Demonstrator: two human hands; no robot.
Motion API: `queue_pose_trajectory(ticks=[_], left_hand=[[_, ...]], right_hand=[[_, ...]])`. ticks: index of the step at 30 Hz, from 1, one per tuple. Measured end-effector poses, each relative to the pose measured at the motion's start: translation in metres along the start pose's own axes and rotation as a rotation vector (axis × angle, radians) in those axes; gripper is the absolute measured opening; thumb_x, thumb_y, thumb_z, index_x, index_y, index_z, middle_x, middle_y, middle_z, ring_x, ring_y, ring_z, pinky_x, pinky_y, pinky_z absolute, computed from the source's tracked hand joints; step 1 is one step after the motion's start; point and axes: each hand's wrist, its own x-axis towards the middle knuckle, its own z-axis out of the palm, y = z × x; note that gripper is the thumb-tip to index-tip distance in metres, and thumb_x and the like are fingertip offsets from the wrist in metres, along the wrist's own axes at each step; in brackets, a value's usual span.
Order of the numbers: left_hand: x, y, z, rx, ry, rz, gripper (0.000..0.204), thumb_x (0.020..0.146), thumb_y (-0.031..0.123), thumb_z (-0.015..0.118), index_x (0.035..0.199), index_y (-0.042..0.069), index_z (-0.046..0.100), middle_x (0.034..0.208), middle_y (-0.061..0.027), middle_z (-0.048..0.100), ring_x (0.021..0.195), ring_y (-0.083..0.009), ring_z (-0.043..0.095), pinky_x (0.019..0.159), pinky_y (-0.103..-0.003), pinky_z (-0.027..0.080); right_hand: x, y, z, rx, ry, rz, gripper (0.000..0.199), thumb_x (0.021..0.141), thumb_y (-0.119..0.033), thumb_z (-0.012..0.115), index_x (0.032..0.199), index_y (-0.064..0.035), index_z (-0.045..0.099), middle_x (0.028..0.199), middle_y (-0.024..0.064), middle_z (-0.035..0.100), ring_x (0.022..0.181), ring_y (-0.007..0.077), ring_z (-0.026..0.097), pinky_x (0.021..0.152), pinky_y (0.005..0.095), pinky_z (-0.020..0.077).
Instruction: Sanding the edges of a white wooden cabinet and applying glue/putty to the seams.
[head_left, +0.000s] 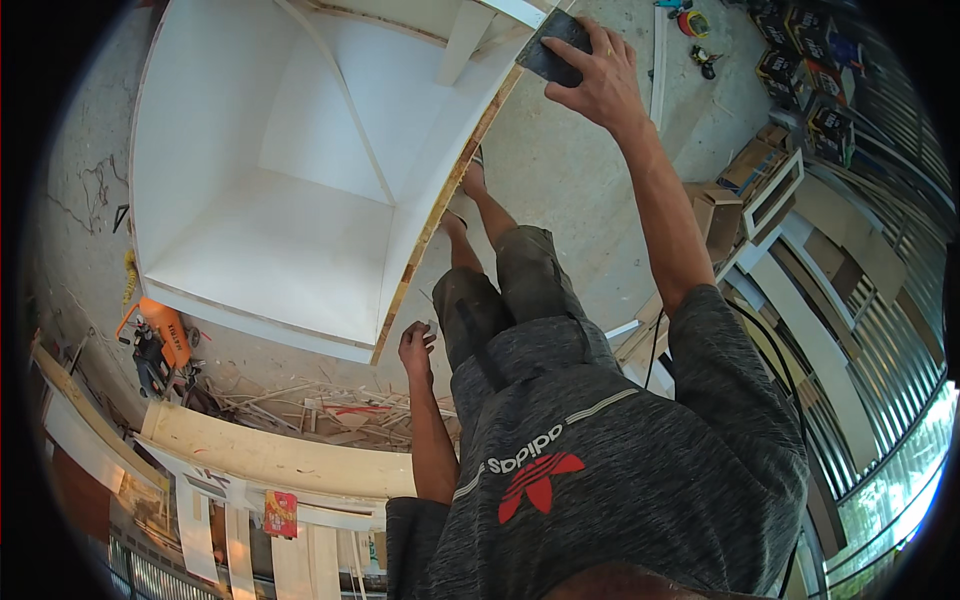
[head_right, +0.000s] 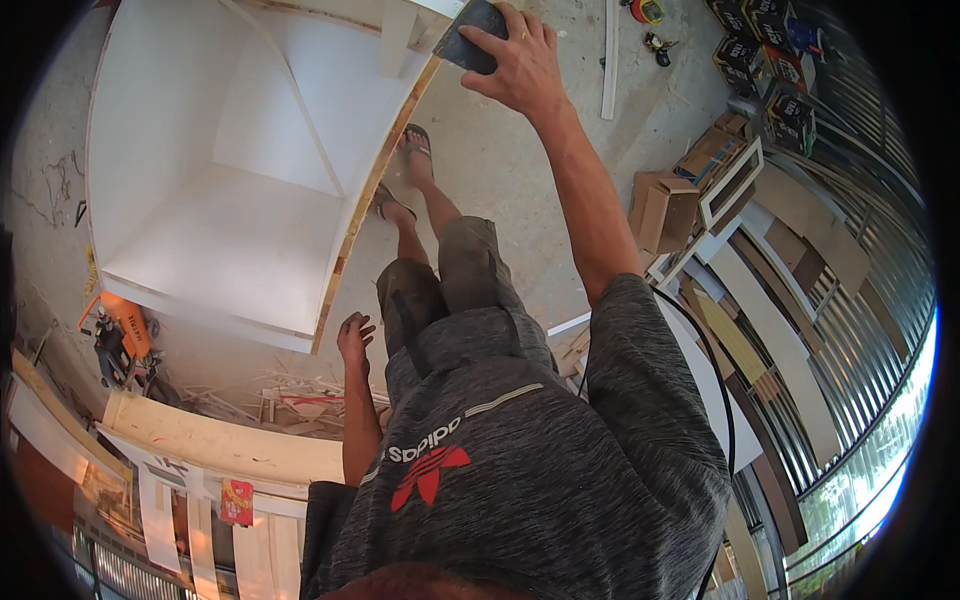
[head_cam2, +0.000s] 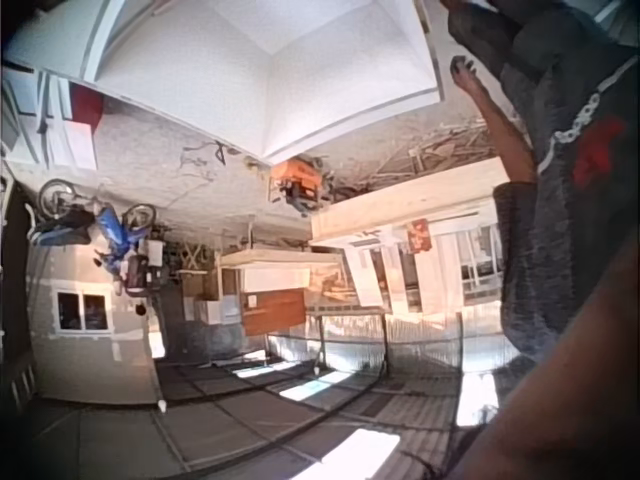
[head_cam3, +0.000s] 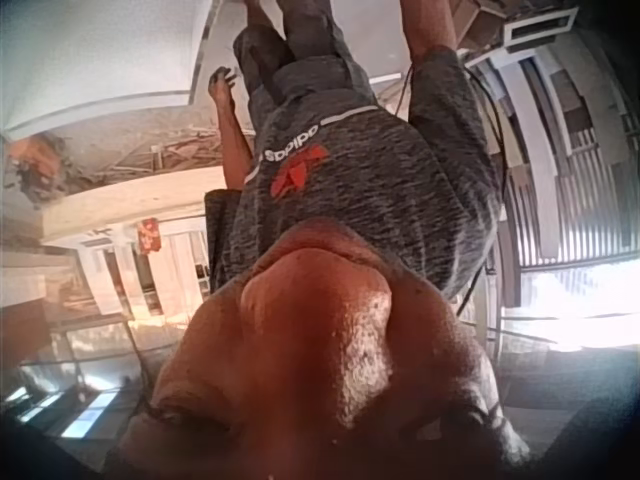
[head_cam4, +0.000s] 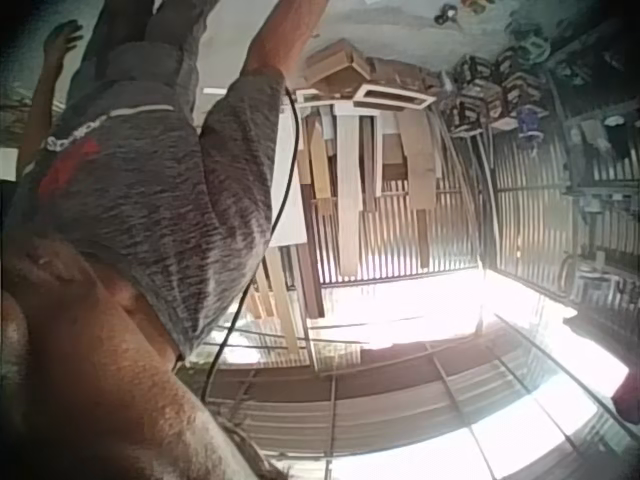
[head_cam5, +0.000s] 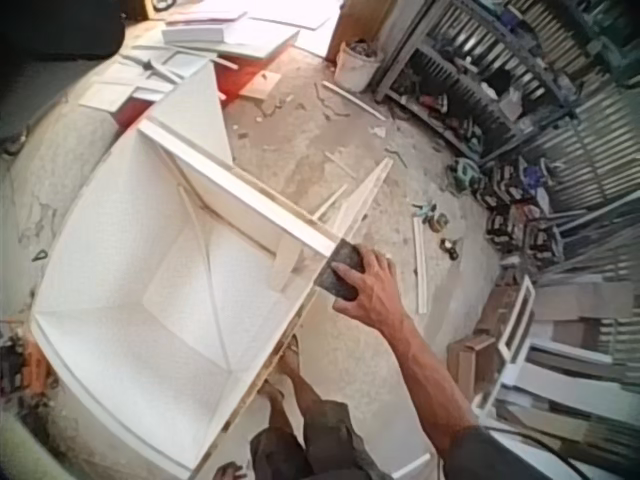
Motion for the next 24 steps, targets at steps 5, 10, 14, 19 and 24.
queue_pose_trajectory(ticks=[5,10,14,19,24], left_hand=[[-0.005,0.009,0.008,-0.038,0.027,0.004,0.035,0.09,0.029,0.063,0.117,0.007,0.065,0.108,-0.0075,0.069,0.09,-0.0193,0.067,0.079,-0.035,0.048],[-0.008,0.011,0.009,-0.03,0.024,-0.014,0.034,0.091,0.028,0.062,0.117,0.006,0.065,0.107,-0.0075,0.069,0.089,-0.0192,0.067,0.079,-0.035,0.048],[-0.009,0.013,0.011,-0.023,0.022,-0.017,0.035,0.091,0.028,0.062,0.118,0.006,0.064,0.107,-0.0074,0.069,0.089,-0.0192,0.067,0.079,-0.035,0.048],[-0.008,0.018,0.013,-0.014,0.017,-0.011,0.034,0.091,0.029,0.061,0.117,0.006,0.065,0.108,-0.0073,0.069,0.089,-0.0191,0.066,0.079,-0.034,0.048],[-0.007,0.024,0.015,-0.022,0.015,0.0,0.033,0.091,0.029,0.061,0.115,0.007,0.065,0.107,-0.007,0.069,0.089,-0.019,0.066,0.078,-0.034,0.048]], right_hand=[[-0.009,0.01,-0.012,-0.03,-0.057,0.027,0.059,0.066,-0.036,0.075,0.124,-0.0307,0.069,0.143,0.0151,0.049,0.127,0.0379,0.047,0.11,0.0512,0.0341],[0.001,0.023,-0.014,0.016,0.041,0.022,0.06,0.069,-0.038,0.075,0.128,-0.0291,0.066,0.144,0.0166,0.047,0.128,0.0398,0.045,0.111,0.052,0.0335],[0.012,0.03,-0.001,0.003,0.032,0.006,0.06,0.071,-0.038,0.074,0.129,-0.0281,0.065,0.145,0.0177,0.046,0.128,0.0409,0.046,0.111,0.0519,0.035],[0.011,0.033,0.013,0.194,0.034,0.039,0.06,0.07,-0.034,0.077,0.129,-0.0274,0.066,0.146,0.018,0.046,0.125,0.0413,0.048,0.109,0.0507,0.0389],[0.01,0.032,-0.002,0.041,-0.012,0.015,0.058,0.068,-0.033,0.077,0.125,-0.0268,0.069,0.145,0.0164,0.047,0.127,0.0395,0.048,0.11,0.0505,0.0369]])
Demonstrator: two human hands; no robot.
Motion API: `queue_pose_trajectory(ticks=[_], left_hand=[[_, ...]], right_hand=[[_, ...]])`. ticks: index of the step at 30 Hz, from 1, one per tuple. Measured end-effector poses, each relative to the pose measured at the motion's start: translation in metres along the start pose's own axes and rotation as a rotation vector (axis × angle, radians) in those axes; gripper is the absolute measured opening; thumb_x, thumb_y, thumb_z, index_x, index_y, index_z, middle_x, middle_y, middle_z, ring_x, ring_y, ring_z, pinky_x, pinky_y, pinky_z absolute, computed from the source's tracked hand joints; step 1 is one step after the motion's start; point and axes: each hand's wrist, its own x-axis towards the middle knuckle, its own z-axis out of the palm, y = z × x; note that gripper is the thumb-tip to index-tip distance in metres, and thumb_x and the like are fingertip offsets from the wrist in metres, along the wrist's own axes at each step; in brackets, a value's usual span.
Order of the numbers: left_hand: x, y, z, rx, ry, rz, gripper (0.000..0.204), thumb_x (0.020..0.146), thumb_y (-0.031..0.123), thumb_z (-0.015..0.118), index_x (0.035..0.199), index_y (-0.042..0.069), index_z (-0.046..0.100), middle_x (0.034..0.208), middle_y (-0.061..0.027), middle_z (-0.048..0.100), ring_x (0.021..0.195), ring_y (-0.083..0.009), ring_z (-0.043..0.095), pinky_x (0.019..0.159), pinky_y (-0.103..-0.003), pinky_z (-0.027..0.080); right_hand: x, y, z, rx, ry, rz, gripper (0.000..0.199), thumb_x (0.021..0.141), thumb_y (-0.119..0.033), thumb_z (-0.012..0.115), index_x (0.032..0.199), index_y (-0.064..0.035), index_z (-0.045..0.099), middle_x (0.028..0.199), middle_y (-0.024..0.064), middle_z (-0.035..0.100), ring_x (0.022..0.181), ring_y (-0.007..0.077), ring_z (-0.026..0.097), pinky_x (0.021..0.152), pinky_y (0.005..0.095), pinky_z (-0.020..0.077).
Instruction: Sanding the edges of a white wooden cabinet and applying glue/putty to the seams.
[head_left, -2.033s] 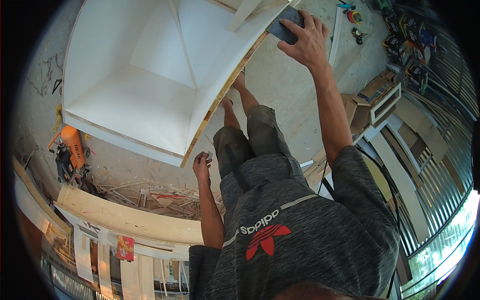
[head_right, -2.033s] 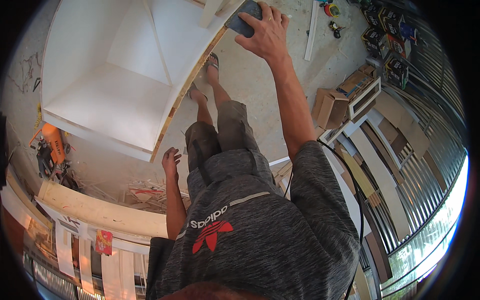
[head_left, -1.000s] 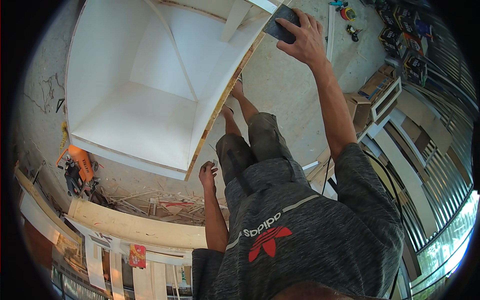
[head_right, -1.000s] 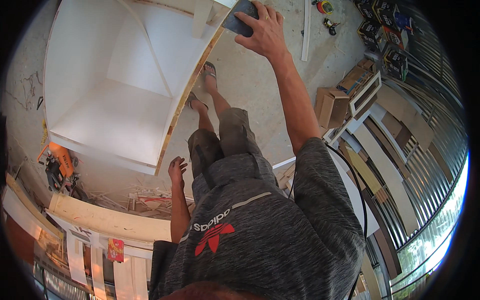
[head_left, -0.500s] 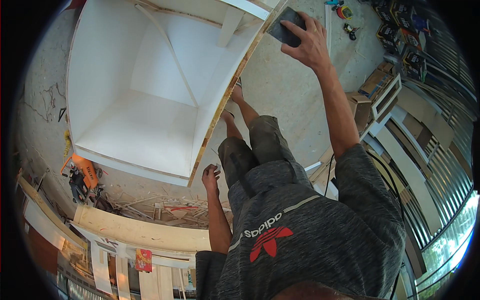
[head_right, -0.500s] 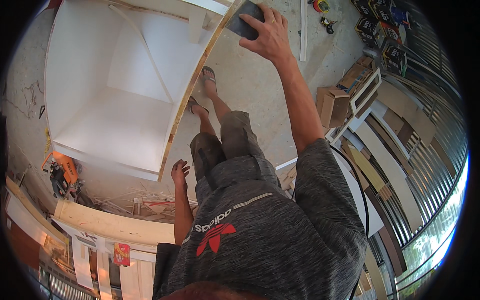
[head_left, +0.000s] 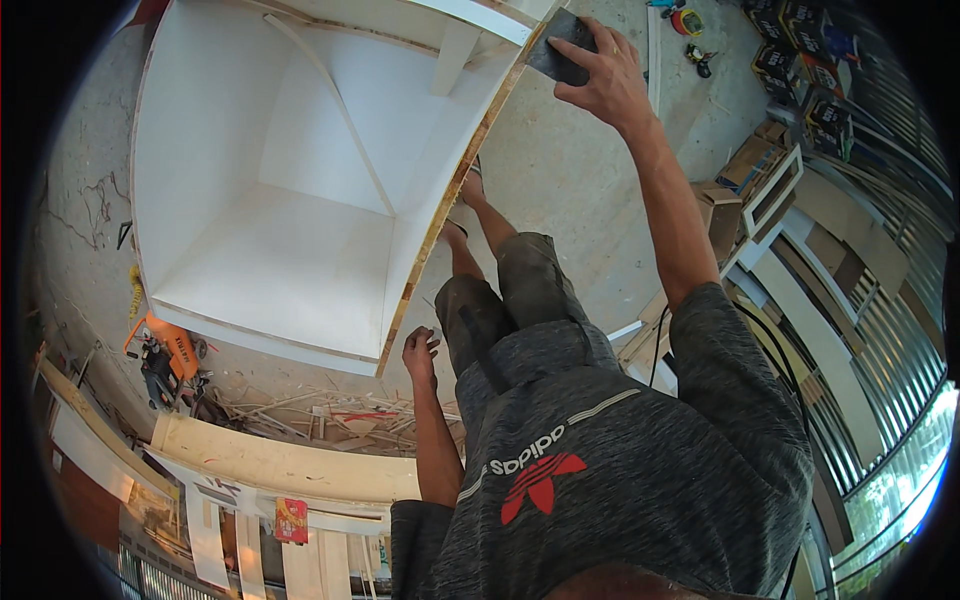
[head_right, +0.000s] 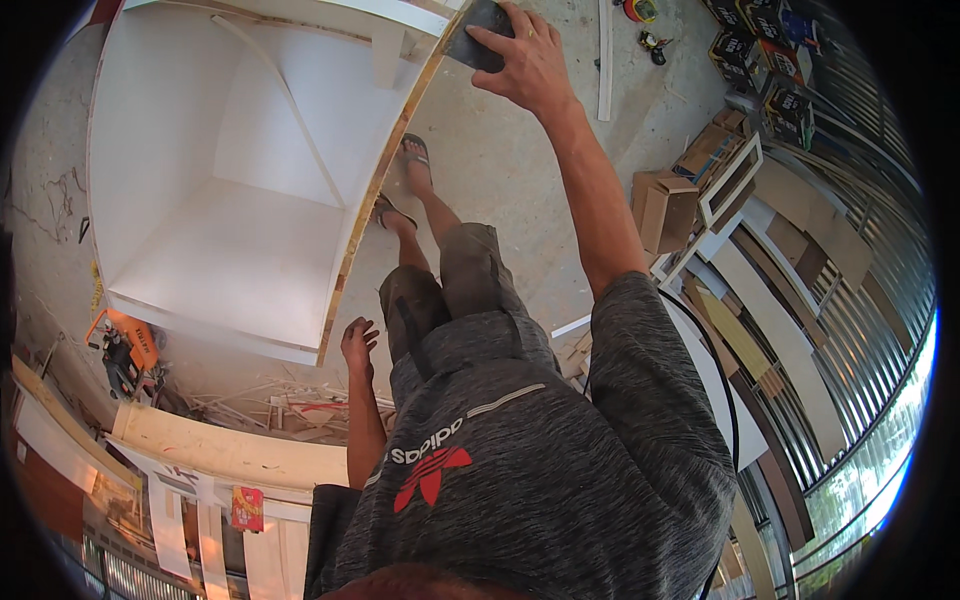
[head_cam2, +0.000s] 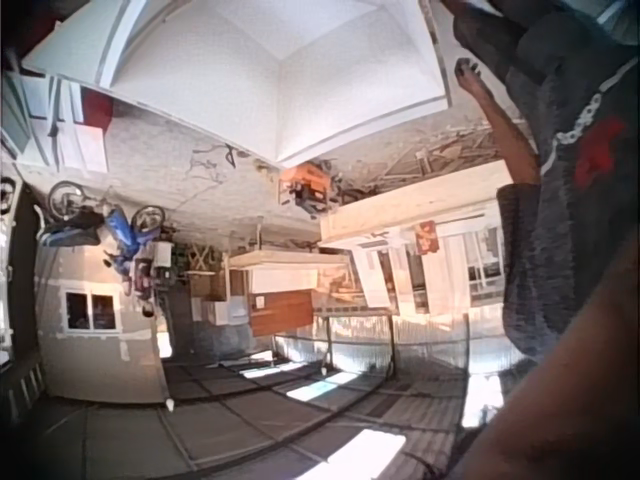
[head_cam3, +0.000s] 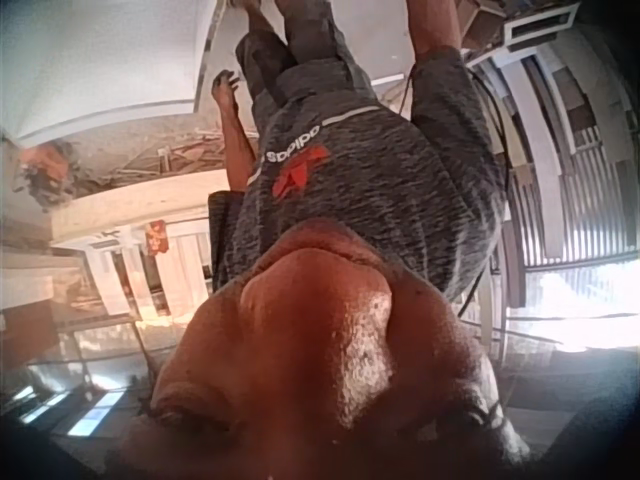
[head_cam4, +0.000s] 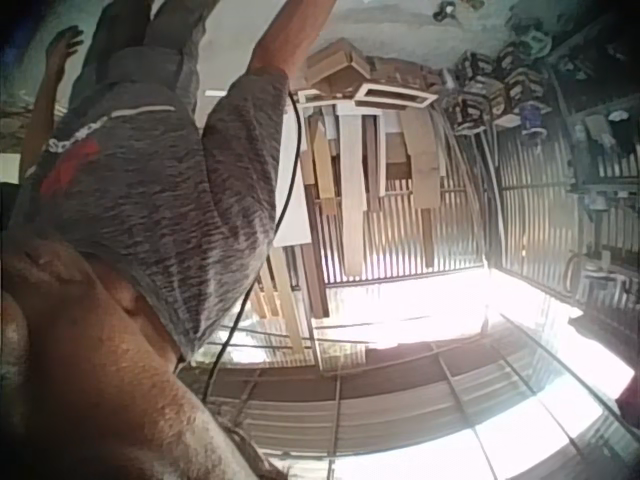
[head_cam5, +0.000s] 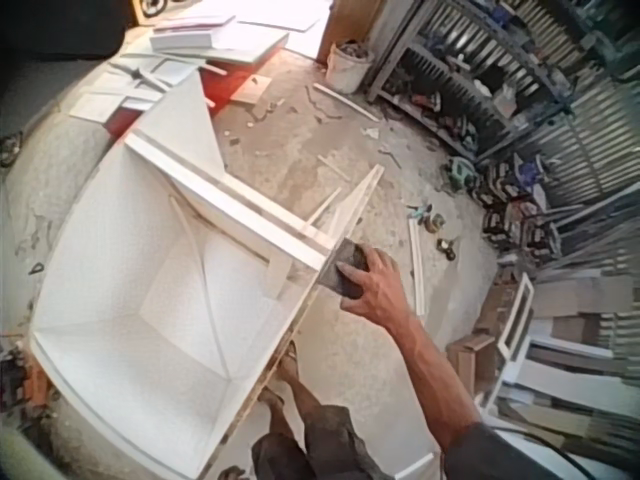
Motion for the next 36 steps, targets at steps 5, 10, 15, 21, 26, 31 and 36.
queue_pose_trajectory(ticks=[5,10,15,21,26,31,36], left_hand=[[0.0,0.001,0.003,-0.01,-0.003,-0.003,0.033,0.091,0.029,0.062,0.115,0.007,0.065,0.107,-0.0071,0.069,0.089,-0.0192,0.067,0.078,-0.034,0.048],[0.003,-0.006,-0.002,0.044,-0.029,-0.01,0.046,0.093,0.035,0.061,0.127,0.005,0.059,0.114,-0.0104,0.069,0.092,-0.0206,0.067,0.079,-0.035,0.05],[0.003,-0.01,-0.006,0.038,-0.019,-0.012,0.046,0.092,0.036,0.062,0.126,0.005,0.06,0.114,-0.0107,0.069,0.092,-0.0211,0.068,0.079,-0.035,0.05],[0.007,-0.004,0.0,0.057,-0.024,-0.018,0.044,0.093,0.035,0.061,0.126,0.006,0.06,0.114,-0.0107,0.07,0.092,-0.0217,0.068,0.078,-0.035,0.05],[0.006,-0.002,-0.001,0.053,-0.041,-0.002,0.041,0.094,0.033,0.06,0.126,0.007,0.06,0.113,-0.0105,0.07,0.092,-0.0212,0.068,0.078,-0.035,0.05],[0.006,0.003,-0.002,0.07,-0.012,-0.017,0.04,0.094,0.032,0.059,0.125,0.007,0.06,0.113,-0.0104,0.07,0.092,-0.0211,0.069,0.077,-0.035,0.05],[0.008,0.009,-0.003,0.077,-0.018,-0.012,0.04,0.094,0.033,0.06,0.125,0.007,0.06,0.114,-0.0104,0.07,0.092,-0.0214,0.069,0.077,-0.035,0.05]], right_hand=[[0.007,-0.004,-0.024,-0.136,-0.057,0.021,0.058,0.066,-0.037,0.077,0.123,-0.028,0.071,0.145,0.0152,0.049,0.128,0.0376,0.048,0.111,0.0497,0.0334],[0.018,-0.015,-0.018,-0.109,-0.014,-0.02,0.059,0.063,-0.039,0.076,0.122,-0.0285,0.072,0.141,0.0156,0.051,0.127,0.0368,0.048,0.11,0.0504,0.0323],[0.011,-0.023,-0.029,-0.19,-0.122,0.07,0.06,0.064,-0.039,0.076,0.122,-0.0272,0.071,0.14,0.0165,0.052,0.127,0.0372,0.048,0.109,0.0505,0.0334],[0.013,0.021,-0.019,-0.049,0.027,0.088,0.061,0.063,-0.039,0.077,0.123,-0.0262,0.071,0.142,0.0175,0.05,0.128,0.0387,0.047,0.109,0.0516,0.0344],[0.036,-0.001,-0.035,0.087,-0.14,0.148,0.07,0.061,-0.032,0.08,0.128,-0.017,0.065,0.143,0.0259,0.043,0.129,0.0442,0.043,0.109,0.0552,0.0359],[0.036,0.003,-0.022,0.01,-0.151,0.135,0.068,0.065,-0.032,0.079,0.129,-0.0153,0.064,0.144,0.027,0.042,0.131,0.0447,0.042,0.11,0.0544,0.0361],[0.027,0.01,-0.014,-0.092,-0.004,0.068,0.062,0.064,-0.037,0.076,0.125,-0.0267,0.069,0.144,0.0177,0.048,0.129,0.039,0.046,0.11,0.0515,0.034]])
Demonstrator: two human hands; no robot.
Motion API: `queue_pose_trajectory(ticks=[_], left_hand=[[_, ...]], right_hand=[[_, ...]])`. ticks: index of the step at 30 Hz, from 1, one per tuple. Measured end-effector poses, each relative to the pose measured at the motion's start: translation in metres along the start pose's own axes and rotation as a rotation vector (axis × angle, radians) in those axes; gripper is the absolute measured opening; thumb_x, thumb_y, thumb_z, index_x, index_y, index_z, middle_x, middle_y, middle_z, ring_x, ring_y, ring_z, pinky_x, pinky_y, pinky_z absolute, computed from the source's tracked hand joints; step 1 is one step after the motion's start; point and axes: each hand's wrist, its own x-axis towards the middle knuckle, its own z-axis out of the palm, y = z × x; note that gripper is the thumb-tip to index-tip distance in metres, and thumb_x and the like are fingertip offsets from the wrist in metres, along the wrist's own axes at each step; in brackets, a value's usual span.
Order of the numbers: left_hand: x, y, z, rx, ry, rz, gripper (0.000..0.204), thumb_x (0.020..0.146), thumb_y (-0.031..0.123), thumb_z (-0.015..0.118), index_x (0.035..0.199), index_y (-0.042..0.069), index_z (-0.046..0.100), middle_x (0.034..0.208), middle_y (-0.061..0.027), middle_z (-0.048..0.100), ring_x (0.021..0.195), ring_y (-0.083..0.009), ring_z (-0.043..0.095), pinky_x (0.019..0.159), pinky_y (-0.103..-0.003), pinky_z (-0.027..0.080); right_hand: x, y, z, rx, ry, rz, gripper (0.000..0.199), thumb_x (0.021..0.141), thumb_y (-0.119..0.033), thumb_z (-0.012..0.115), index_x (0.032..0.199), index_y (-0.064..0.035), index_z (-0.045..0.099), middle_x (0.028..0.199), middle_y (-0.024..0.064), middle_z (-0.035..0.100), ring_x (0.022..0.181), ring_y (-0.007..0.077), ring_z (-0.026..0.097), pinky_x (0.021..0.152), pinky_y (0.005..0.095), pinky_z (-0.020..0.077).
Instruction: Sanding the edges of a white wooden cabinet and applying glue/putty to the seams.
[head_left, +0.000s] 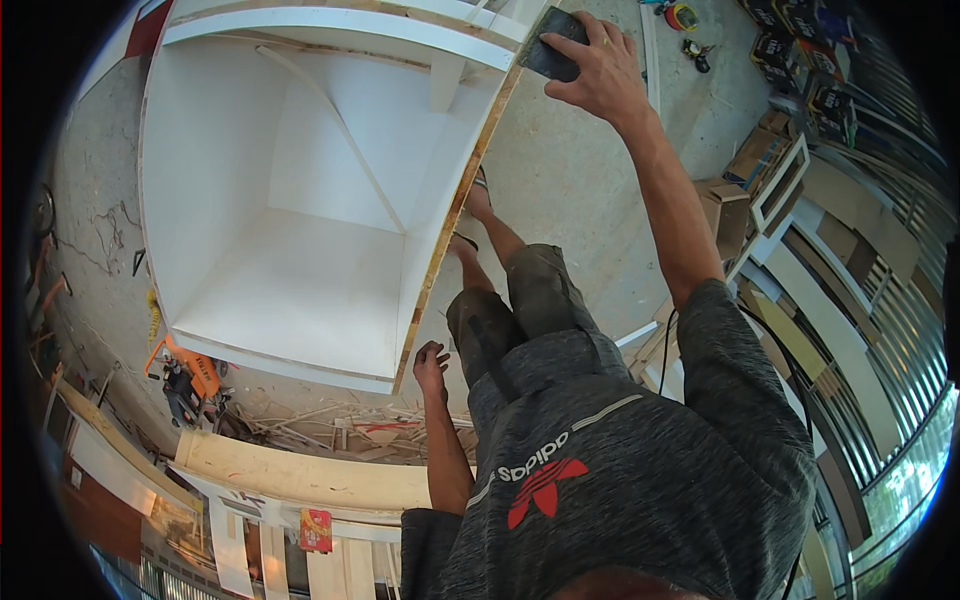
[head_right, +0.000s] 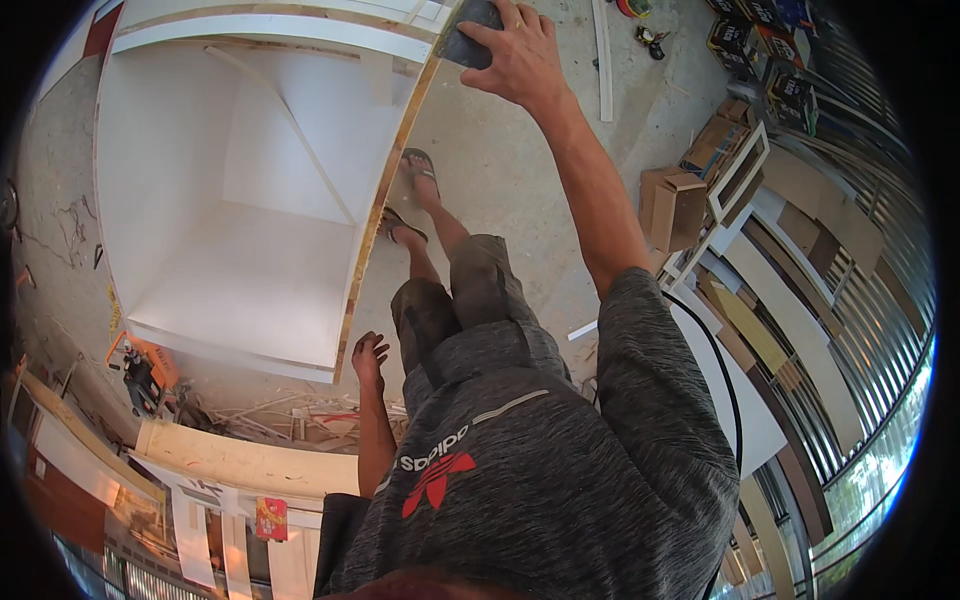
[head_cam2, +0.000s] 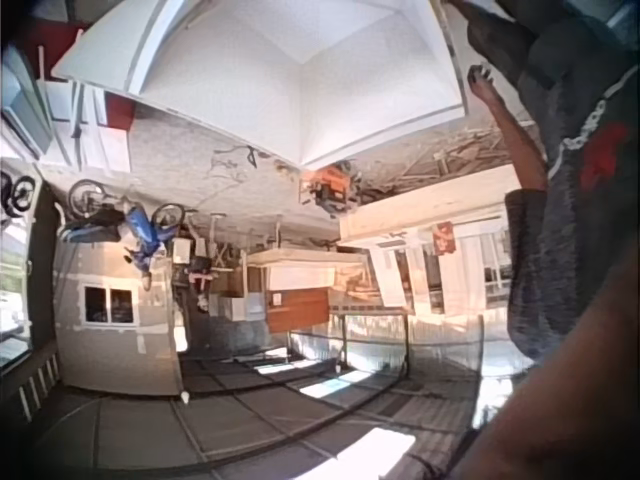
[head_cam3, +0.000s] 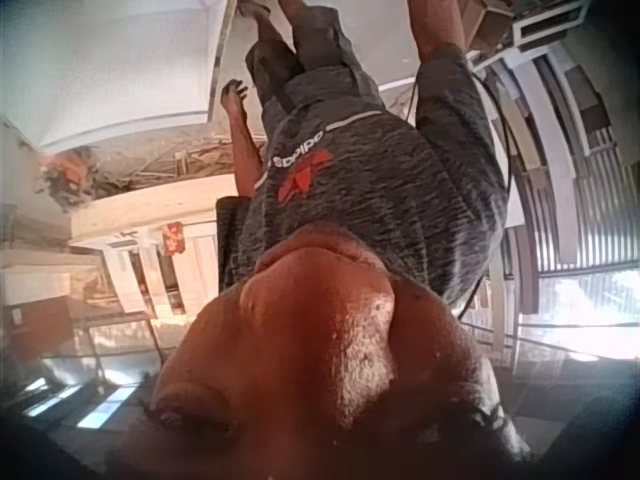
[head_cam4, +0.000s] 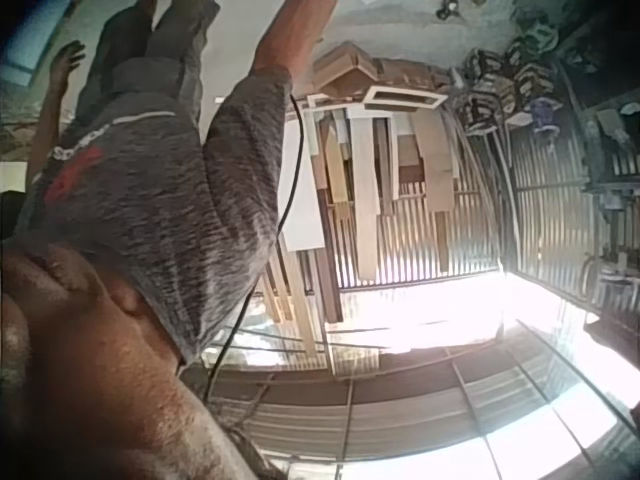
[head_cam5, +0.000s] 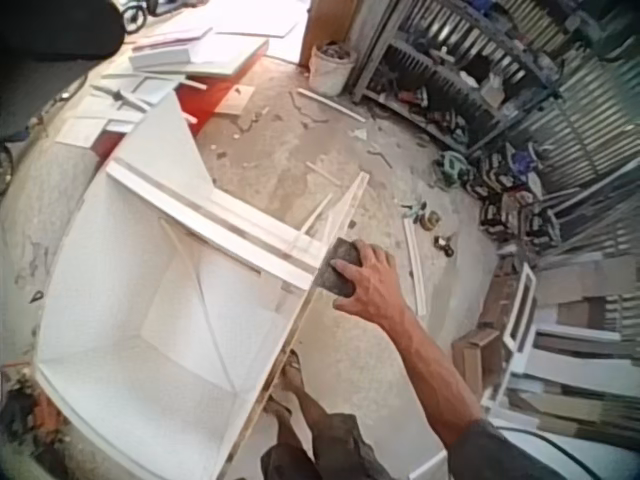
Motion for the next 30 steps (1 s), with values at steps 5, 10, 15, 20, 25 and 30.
queue_pose_trajectory(ticks=[5,10,15,20,25,30], left_hand=[[-0.003,0.001,0.007,0.015,0.0,-0.018,0.042,0.093,0.034,0.061,0.126,0.008,0.059,0.115,-0.0108,0.07,0.092,-0.0214,0.069,0.077,-0.035,0.05],[-0.007,0.001,0.01,-0.012,-0.001,-0.041,0.035,0.094,0.03,0.059,0.119,0.006,0.063,0.11,-0.0094,0.069,0.091,-0.0216,0.067,0.08,-0.037,0.049],[-0.004,0.009,0.01,0.025,-0.014,-0.034,0.04,0.094,0.032,0.059,0.126,0.007,0.06,0.115,-0.0113,0.07,0.093,-0.022,0.069,0.078,-0.035,0.05],[-0.001,0.013,0.01,0.028,-0.011,-0.031,0.041,0.094,0.031,0.059,0.126,0.007,0.06,0.115,-0.0117,0.069,0.094,-0.0227,0.069,0.079,-0.035,0.05],[-0.003,0.012,0.015,-0.001,-0.005,-0.021,0.042,0.093,0.032,0.06,0.126,0.007,0.059,0.115,-0.0116,0.069,0.094,-0.023,0.069,0.08,-0.036,0.05],[-0.009,0.004,0.018,-0.018,-0.013,-0.04,0.041,0.094,0.032,0.059,0.126,0.006,0.059,0.114,-0.0113,0.069,0.092,-0.0226,0.068,0.08,-0.036,0.05]], right_hand=[[-0.007,0.018,-0.008,-0.089,-0.049,0.064,0.062,0.065,-0.036,0.076,0.125,-0.0272,0.069,0.144,0.0161,0.049,0.129,0.0378,0.047,0.11,0.0506,0.0358],[0.015,0.021,-0.008,0.24,0.018,0.083,0.063,0.064,-0.035,0.078,0.125,-0.021,0.068,0.143,0.0225,0.046,0.129,0.0414,0.046,0.109,0.052,0.0373],[0.025,0.023,-0.002,0.289,-0.05,0.123,0.066,0.065,-0.032,0.08,0.127,-0.0145,0.065,0.143,0.0291,0.042,0.129,0.046,0.045,0.107,0.0525,0.0417],[0.036,0.014,-0.027,0.084,-0.225,0.13,0.066,0.061,-0.035,0.082,0.123,-0.0158,0.069,0.142,0.0265,0.045,0.125,0.0443,0.047,0.106,0.0528,0.0402],[0.039,0.011,-0.051,0.035,-0.279,0.139,0.062,0.06,-0.036,0.081,0.118,-0.0166,0.073,0.139,0.0246,0.047,0.124,0.0424,0.047,0.105,0.0536,0.0383],[0.041,0.01,-0.041,0.104,-0.141,0.093,0.066,0.061,-0.036,0.08,0.123,-0.0166,0.07,0.139,0.0244,0.047,0.126,0.0423,0.045,0.105,0.0535,0.0378]])
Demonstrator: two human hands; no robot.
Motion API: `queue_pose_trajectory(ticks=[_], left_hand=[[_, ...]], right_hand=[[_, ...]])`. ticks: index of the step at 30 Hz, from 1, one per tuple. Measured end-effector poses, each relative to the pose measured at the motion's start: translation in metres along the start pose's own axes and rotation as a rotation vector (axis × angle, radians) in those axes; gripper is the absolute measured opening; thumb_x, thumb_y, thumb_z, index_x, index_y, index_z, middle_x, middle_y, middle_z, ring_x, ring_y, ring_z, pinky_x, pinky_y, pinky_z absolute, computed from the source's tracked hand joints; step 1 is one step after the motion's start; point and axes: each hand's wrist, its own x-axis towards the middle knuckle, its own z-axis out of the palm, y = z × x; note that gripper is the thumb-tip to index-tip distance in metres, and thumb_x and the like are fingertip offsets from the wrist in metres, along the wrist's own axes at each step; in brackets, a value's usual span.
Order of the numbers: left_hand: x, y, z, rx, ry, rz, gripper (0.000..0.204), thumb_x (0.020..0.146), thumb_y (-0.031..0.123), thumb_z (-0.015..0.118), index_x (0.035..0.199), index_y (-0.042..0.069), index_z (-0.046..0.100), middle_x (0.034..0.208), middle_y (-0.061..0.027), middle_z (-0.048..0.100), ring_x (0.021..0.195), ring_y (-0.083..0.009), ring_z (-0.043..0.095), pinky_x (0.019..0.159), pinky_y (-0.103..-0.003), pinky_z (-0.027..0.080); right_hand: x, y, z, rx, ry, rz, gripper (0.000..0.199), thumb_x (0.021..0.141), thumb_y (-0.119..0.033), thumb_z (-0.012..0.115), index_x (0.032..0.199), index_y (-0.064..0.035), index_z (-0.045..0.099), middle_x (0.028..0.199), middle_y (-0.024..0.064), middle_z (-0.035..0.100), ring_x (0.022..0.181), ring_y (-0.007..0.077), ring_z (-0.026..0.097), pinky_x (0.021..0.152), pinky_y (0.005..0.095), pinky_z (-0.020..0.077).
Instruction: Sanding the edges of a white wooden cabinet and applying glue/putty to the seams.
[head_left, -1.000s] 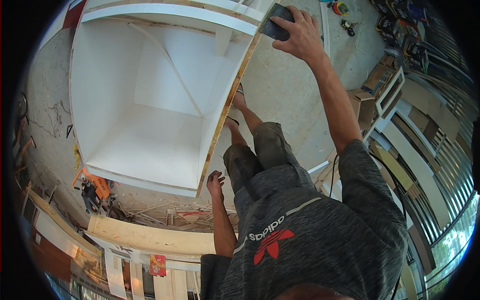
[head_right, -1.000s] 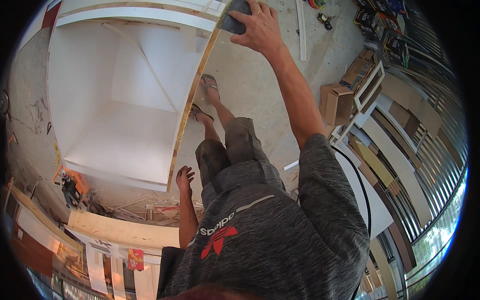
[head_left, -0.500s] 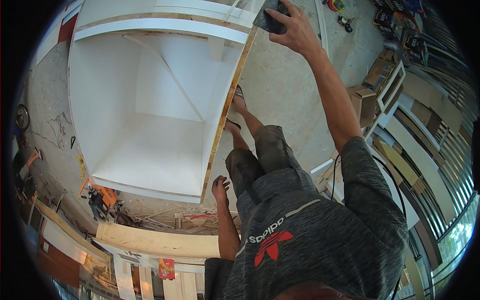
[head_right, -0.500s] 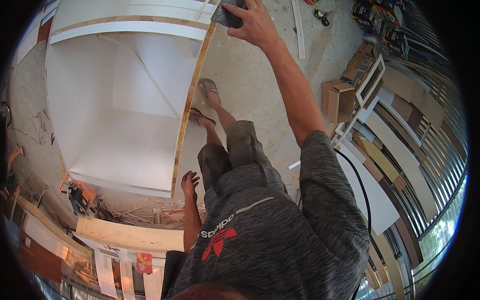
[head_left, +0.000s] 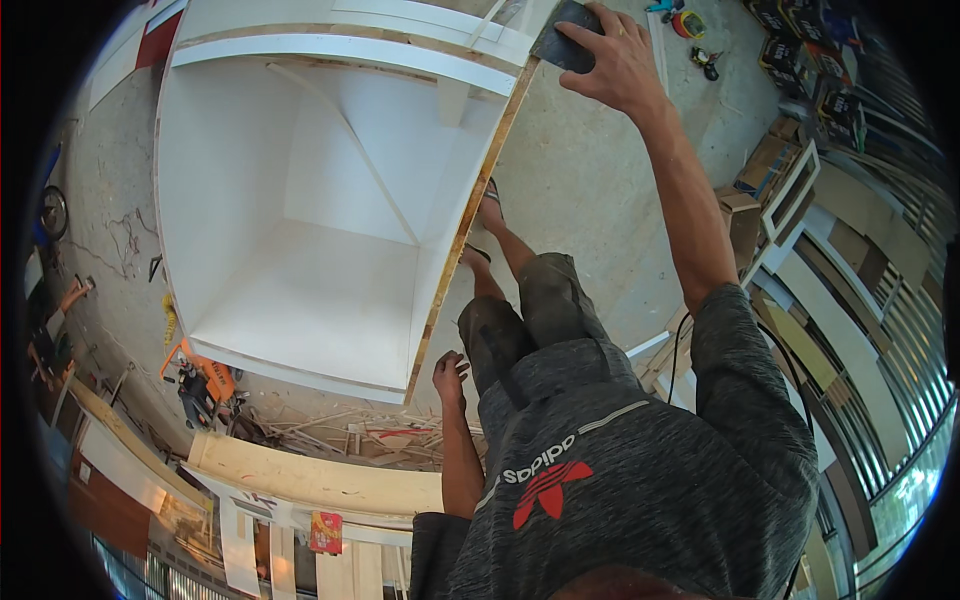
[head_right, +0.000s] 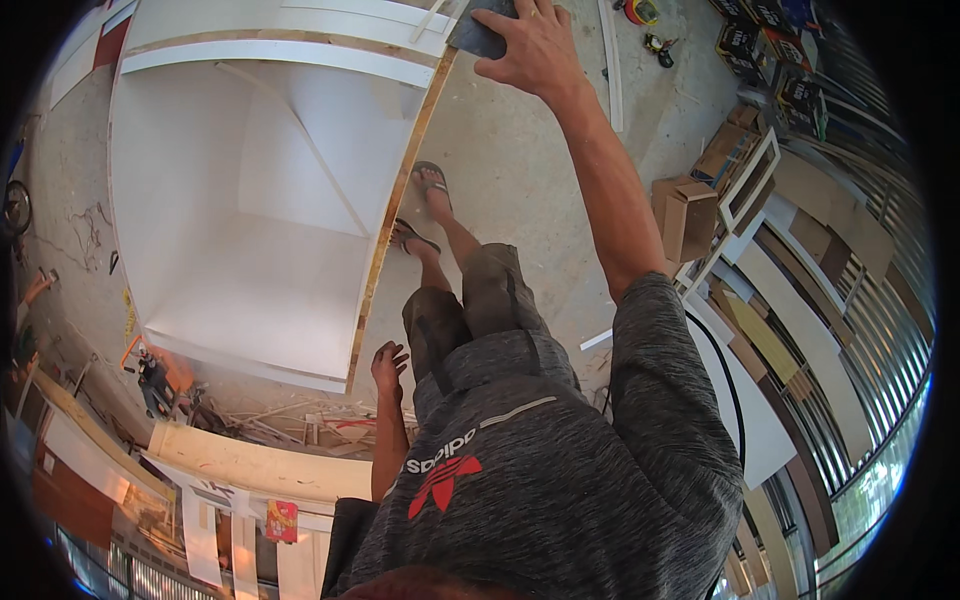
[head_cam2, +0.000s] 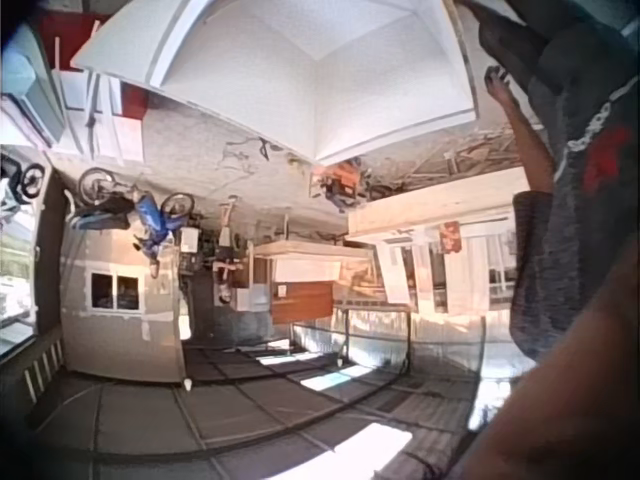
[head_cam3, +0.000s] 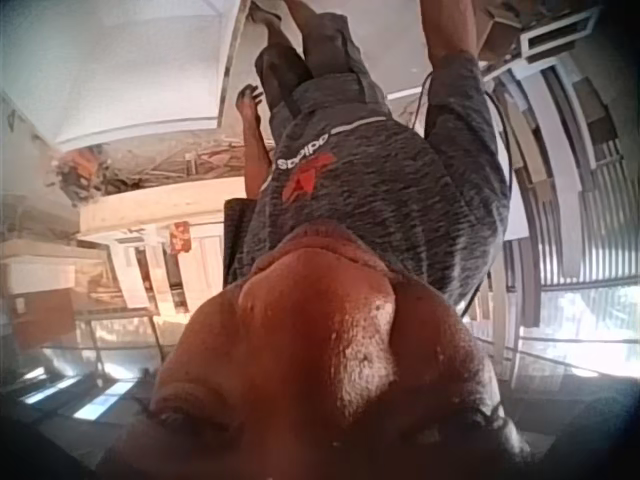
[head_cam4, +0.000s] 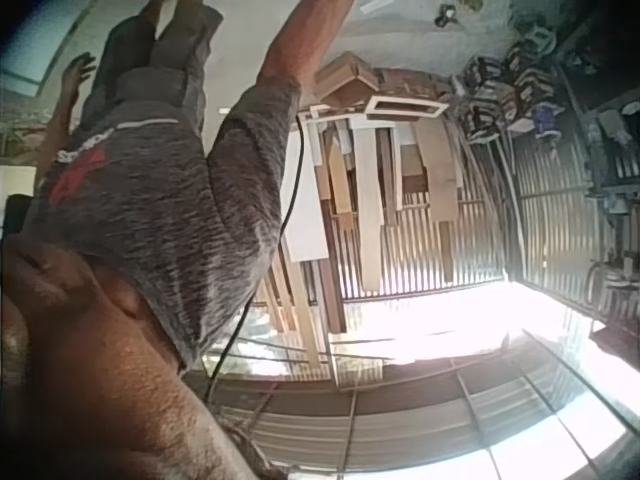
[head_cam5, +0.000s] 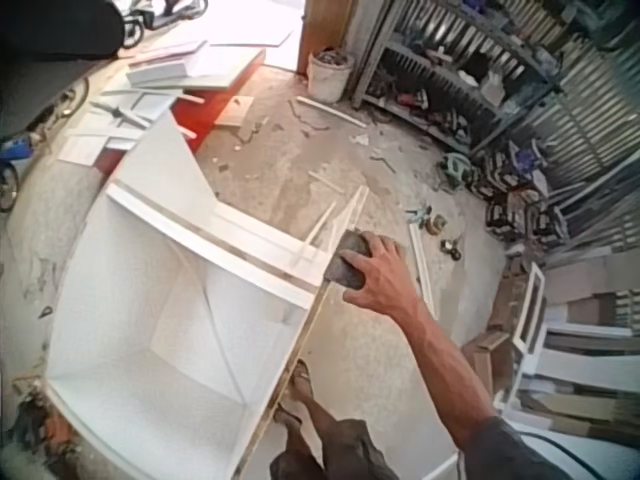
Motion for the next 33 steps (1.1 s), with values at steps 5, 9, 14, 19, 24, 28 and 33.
queue_pose_trajectory(ticks=[5,9,14,19,24,28,33], left_hand=[[-0.005,-0.004,-0.002,-0.025,0.029,0.004,0.04,0.094,0.031,0.059,0.124,0.005,0.061,0.111,-0.0106,0.069,0.091,-0.0217,0.068,0.079,-0.035,0.05],[-0.003,-0.012,-0.006,-0.017,0.038,0.002,0.044,0.093,0.034,0.059,0.126,0.005,0.059,0.115,-0.013,0.069,0.095,-0.0228,0.067,0.08,-0.036,0.051],[0.008,-0.008,-0.008,-0.037,-0.019,0.022,0.05,0.093,0.036,0.06,0.131,0.004,0.057,0.118,-0.0135,0.068,0.095,-0.0245,0.065,0.082,-0.038,0.05],[-0.009,0.004,0.006,-0.044,0.043,0.091,0.044,0.093,0.032,0.06,0.126,0.003,0.06,0.115,-0.014,0.068,0.093,-0.0227,0.066,0.075,-0.036,0.051],[-0.022,-0.005,0.024,-0.187,0.163,-0.099,0.042,0.093,0.032,0.059,0.125,0.004,0.061,0.108,-0.0111,0.07,0.089,-0.0221,0.065,0.075,-0.034,0.051],[-0.039,0.0,0.076,-0.156,0.181,-0.153,0.037,0.095,0.029,0.056,0.12,0.003,0.064,0.106,-0.0102,0.07,0.089,-0.0223,0.066,0.077,-0.036,0.052],[-0.034,-0.007,0.128,0.312,0.157,0.422,0.031,0.094,0.022,0.054,0.106,-0.002,0.071,0.103,-0.0105,0.072,0.09,-0.0204,0.066,0.083,-0.033,0.05]], right_hand=[[-0.012,0.019,0.04,-0.183,0.118,-0.02,0.059,0.061,-0.039,0.078,0.119,-0.0272,0.073,0.14,0.0165,0.052,0.126,0.0375,0.049,0.107,0.0518,0.0351],[-0.049,0.043,0.034,-0.171,0.035,0.073,0.059,0.06,-0.038,0.078,0.117,-0.0261,0.072,0.135,0.0178,0.054,0.12,0.04,0.052,0.104,0.0517,0.0387],[-0.055,0.059,0.034,0.118,0.185,0.042,0.069,0.063,-0.03,0.077,0.131,-0.0255,0.064,0.14,0.0242,0.049,0.123,0.0451,0.049,0.107,0.0492,0.0425],[-0.016,0.064,0.04,0.231,0.297,-0.044,0.068,0.065,-0.027,0.077,0.131,-0.024,0.063,0.142,0.0267,0.046,0.123,0.0457,0.049,0.108,0.0489,0.0416],[0.018,0.066,0.06,0.321,0.276,-0.097,0.07,0.064,-0.026,0.077,0.132,-0.0248,0.062,0.144,0.0257,0.044,0.123,0.0461,0.048,0.109,0.0495,0.0407],[0.019,0.063,0.057,0.274,0.228,-0.148,0.066,0.063,-0.028,0.076,0.128,-0.0249,0.064,0.143,0.022,0.045,0.124,0.0443,0.047,0.106,0.0507,0.0405],[0.016,0.053,0.033,0.079,0.106,-0.096,0.065,0.06,-0.03,0.077,0.125,-0.0265,0.068,0.139,0.0189,0.046,0.123,0.0397,0.046,0.102,0.0532,0.0365]])
